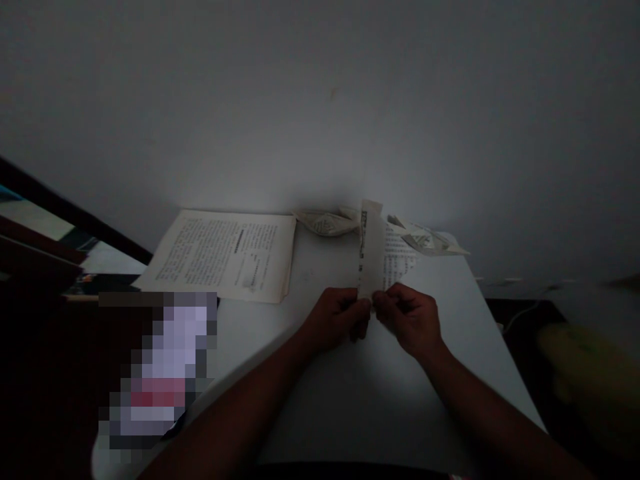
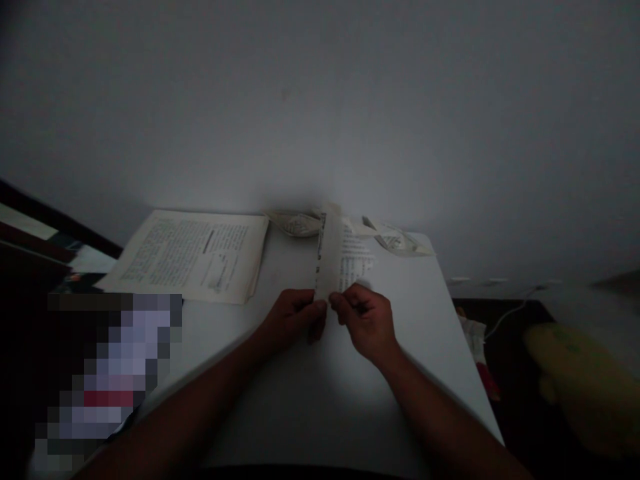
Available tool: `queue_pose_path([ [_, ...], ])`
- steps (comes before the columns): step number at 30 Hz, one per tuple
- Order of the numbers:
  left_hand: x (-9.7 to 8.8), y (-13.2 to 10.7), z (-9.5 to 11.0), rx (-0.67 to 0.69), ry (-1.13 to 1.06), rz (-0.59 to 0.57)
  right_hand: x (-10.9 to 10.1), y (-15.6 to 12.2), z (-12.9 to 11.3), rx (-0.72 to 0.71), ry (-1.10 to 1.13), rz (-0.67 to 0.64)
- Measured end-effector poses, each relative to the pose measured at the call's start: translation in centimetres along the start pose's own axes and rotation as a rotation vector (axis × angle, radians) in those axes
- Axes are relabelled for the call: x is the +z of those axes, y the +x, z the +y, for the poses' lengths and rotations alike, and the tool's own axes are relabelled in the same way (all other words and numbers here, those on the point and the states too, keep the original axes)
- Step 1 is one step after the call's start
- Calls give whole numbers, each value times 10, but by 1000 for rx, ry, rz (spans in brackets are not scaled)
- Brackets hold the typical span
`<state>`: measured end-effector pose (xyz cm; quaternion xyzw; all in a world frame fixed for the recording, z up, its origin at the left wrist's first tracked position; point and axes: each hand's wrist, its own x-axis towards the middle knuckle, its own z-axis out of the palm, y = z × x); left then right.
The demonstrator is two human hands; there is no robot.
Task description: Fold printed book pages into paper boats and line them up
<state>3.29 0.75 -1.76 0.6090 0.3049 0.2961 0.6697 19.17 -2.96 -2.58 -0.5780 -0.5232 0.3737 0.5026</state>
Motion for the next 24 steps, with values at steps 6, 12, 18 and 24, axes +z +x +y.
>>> queue_pose_path([
  [6, -10, 3, 0, 160, 82, 226, -3, -1, -4, -71, -109, -135],
  [12, -23, 5, 4, 131, 3, 518, -4, -2, -8, -177, -195, -320],
  [18, -20, 0, 6, 85, 79, 369, -8, 7, 3, 15, 320, 17],
  [24, -19, -2, 9, 20, 219, 80, -12, 9, 1, 162, 319, -7],
])
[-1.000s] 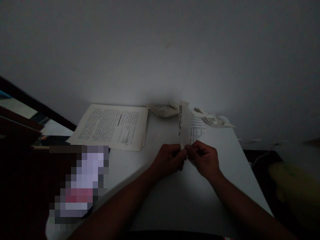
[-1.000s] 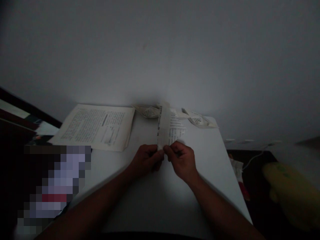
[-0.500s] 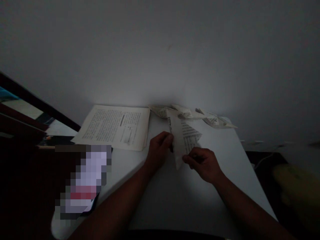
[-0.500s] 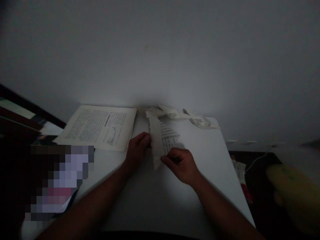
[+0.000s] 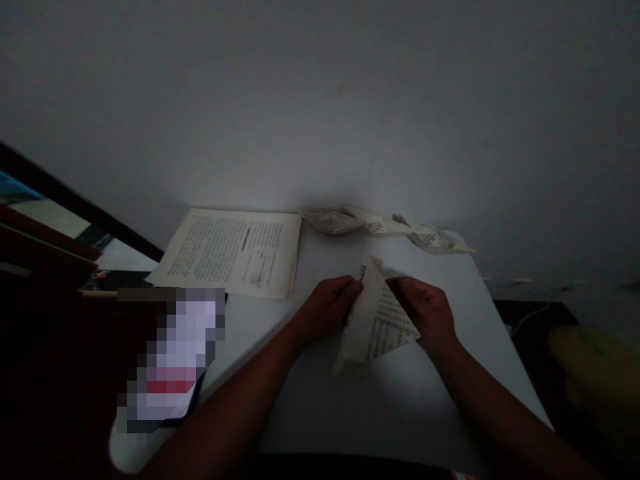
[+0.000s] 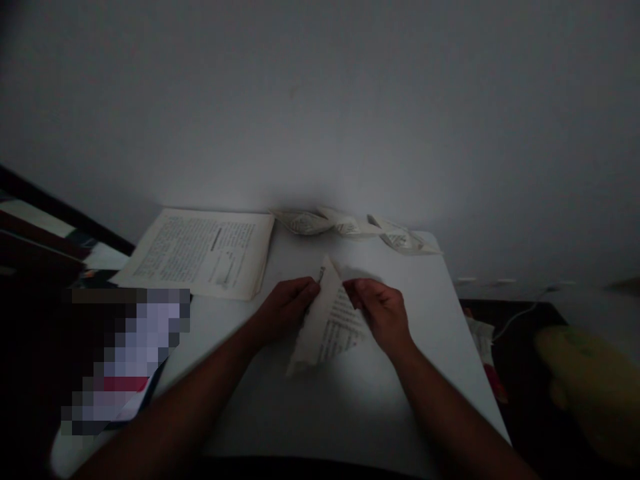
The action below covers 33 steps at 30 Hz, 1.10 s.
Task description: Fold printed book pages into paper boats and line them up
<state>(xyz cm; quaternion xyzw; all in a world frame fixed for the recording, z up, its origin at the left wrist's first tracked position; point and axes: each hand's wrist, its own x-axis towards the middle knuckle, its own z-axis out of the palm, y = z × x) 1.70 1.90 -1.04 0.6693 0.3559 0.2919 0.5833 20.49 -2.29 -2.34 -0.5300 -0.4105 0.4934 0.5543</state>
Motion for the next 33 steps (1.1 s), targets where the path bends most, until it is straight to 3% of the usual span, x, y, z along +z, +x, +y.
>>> queue_pose_path([
  [5, 2, 0, 0, 4, 110, -68, 6, -3, 2, -8, -172, 41],
  [10, 10, 1, 1, 40, 182, 126, 10, -6, 7, -107, -310, 15],
  [13, 12, 1, 1, 67, 204, 166, 9, -9, 5, -160, -355, -38],
  [17, 8, 0, 1, 65, 147, 115, 6, -8, 1, -140, -196, -162],
  [21, 6, -2, 4, 45, 42, -3, 2, -2, 5, -16, 29, -290],
  [26, 6, -3, 5, 24, -87, -141, 1, -1, 9, 113, 123, -364],
  [33, 3, -5, 5, 50, 21, -133, -3, -1, 7, 148, 99, -399],
])
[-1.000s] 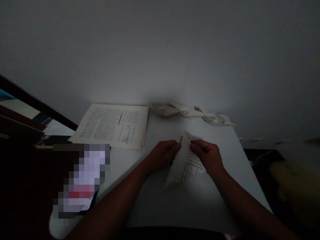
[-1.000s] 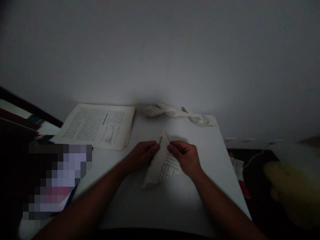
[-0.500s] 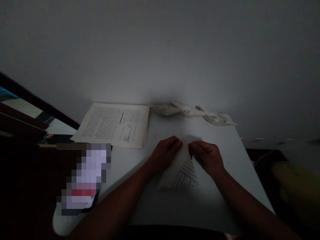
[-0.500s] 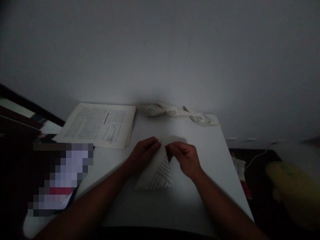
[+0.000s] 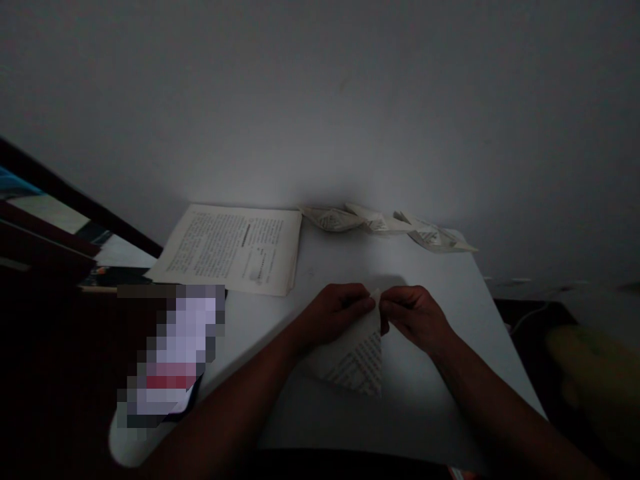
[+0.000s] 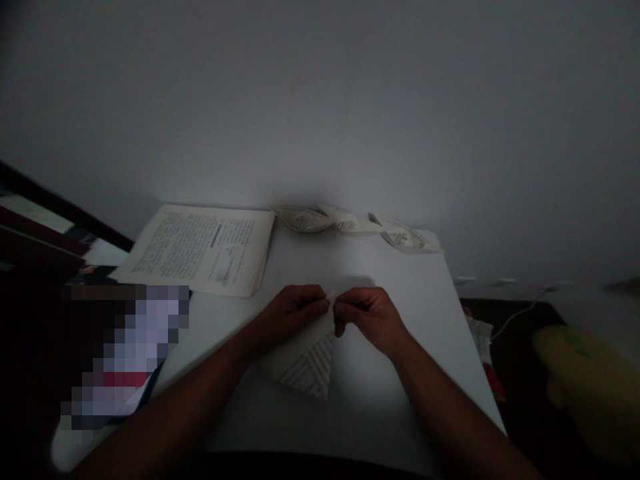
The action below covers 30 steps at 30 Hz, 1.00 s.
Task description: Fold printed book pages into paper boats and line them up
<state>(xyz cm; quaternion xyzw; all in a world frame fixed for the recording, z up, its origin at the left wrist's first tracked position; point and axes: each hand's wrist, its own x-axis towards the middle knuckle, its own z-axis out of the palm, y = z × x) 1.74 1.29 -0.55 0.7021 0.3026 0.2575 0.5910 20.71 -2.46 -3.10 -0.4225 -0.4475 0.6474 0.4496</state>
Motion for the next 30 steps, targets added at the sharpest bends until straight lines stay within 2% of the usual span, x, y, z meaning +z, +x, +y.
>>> queue_pose_path([
  [8, 0, 0, -4, 94, 185, 14, 1, 1, 3, -74, -59, 36],
  [13, 1, 0, -8, 88, 234, 12, 9, 1, -3, -67, -126, 135],
  [20, 7, 2, -11, 146, 242, 159, 12, -2, -6, -106, -277, 183],
  [23, 9, 3, -11, 217, 301, 210, 12, -2, -5, -116, -296, 178],
  [30, 15, 4, -12, 481, 430, 339, 13, -1, -9, -125, -288, 120],
])
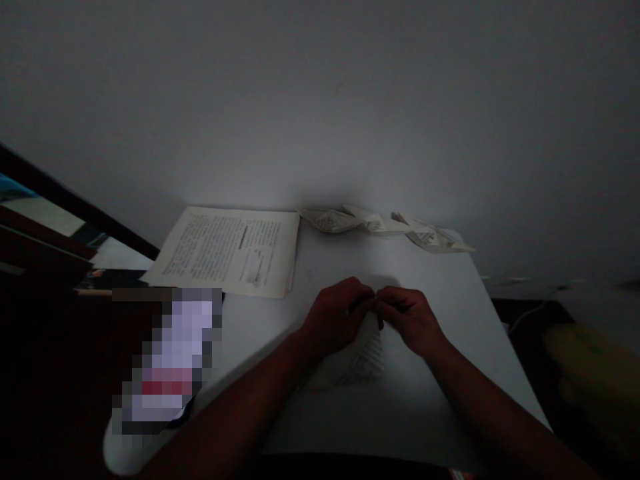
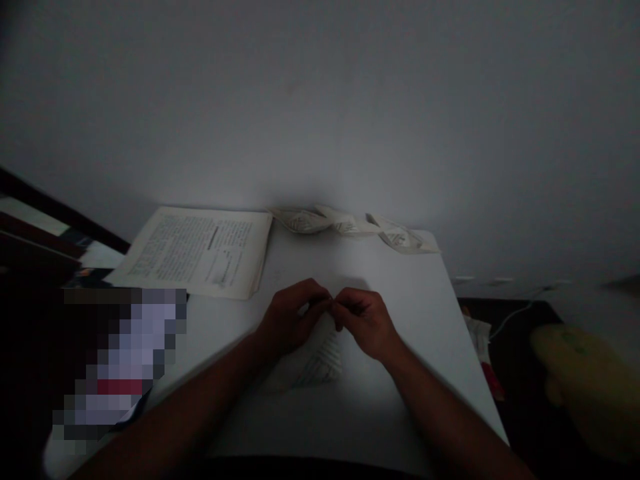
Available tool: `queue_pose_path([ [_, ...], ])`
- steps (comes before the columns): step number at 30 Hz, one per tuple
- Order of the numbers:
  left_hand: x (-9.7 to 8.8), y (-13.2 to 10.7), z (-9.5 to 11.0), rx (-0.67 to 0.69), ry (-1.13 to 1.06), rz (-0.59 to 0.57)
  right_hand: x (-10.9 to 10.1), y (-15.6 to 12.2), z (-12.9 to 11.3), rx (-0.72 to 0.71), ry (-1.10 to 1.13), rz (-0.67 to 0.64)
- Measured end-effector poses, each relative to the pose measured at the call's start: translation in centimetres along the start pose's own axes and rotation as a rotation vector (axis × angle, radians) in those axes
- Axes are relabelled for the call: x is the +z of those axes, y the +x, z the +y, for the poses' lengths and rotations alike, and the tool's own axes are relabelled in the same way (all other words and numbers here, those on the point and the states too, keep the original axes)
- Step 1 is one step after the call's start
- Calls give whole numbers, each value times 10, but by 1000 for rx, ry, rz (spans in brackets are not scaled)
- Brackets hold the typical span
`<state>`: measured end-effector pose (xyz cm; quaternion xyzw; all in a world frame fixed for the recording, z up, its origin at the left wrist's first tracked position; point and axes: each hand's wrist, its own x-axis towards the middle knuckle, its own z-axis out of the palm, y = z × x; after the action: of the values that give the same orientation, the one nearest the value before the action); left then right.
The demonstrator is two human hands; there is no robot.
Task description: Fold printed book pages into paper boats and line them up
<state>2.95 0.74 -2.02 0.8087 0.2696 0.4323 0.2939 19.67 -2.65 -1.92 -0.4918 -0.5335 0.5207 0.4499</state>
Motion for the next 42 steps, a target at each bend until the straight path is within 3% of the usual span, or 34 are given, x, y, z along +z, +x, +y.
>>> queue_pose_path([
  [4, 1, -1, 3, 64, 4, 60, 0, 0, 2, 13, -10, -1],
  [9, -5, 3, 8, 9, 18, 202, 1, 0, 6, 71, -62, 12],
  [13, -6, 4, 4, -138, -29, 255, 2, 0, 3, 65, -59, 21],
  [19, -6, 5, -4, -458, -171, 452, 5, -1, -1, 75, -8, 64],
  [24, -10, 8, -7, -564, -286, 551, 3, 0, 4, 55, -22, 207],
  [29, -10, 8, -13, -551, -594, 456, -5, 5, 11, 9, 67, 420],
  [36, -7, 4, -11, -468, -735, 225, -9, 7, 20, -28, 197, 422],
  [42, -7, 5, -10, -483, -739, 164, -9, 7, 21, 1, 195, 414],
])
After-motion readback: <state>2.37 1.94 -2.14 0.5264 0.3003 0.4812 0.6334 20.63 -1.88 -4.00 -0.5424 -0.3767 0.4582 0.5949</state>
